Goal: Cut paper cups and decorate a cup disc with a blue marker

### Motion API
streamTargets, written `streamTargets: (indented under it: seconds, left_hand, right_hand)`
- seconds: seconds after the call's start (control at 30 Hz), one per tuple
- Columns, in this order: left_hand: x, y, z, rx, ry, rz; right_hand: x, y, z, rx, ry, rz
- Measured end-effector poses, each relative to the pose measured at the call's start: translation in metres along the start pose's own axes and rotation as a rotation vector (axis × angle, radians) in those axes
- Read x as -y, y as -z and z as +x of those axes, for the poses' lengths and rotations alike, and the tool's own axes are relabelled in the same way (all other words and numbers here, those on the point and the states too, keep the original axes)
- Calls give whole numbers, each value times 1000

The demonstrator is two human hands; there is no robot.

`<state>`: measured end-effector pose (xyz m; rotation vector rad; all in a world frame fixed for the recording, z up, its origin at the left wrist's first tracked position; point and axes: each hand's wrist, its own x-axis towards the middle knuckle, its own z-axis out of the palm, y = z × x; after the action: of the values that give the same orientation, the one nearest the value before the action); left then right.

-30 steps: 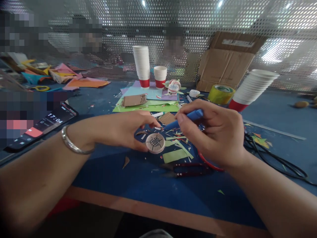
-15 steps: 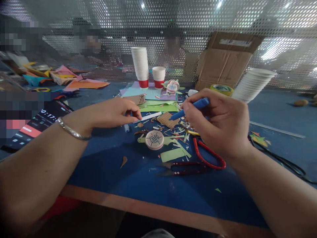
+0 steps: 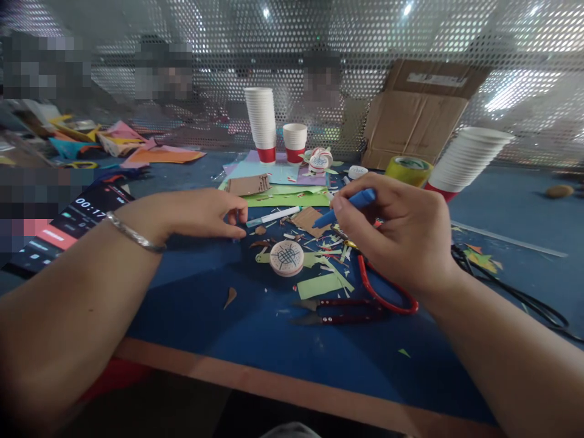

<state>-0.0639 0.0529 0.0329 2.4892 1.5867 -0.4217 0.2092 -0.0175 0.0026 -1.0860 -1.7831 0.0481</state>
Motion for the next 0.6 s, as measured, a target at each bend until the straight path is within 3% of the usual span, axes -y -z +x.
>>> streamTargets:
  seconds: [0.2,0.33,0.43,0.53,0.6]
  left_hand:
    - [-1,-5,3,-54,-29,-96]
    - [1,-1,3,-252,-22,-198]
    - [-6,-1,2,-396,-196,-445]
    - [-21,-7,2,-406,-437,-666]
    - [-30,-12,3,-415,-510,-741]
  right_hand:
    - [1,1,-1,21,-16,25]
    - [2,0,-2,30,-28,26]
    - [7,-1,-1,6,-70,80]
    - [13,-2,-1,-49,-93,160]
    - [16,-2,-1,-71,-91,203]
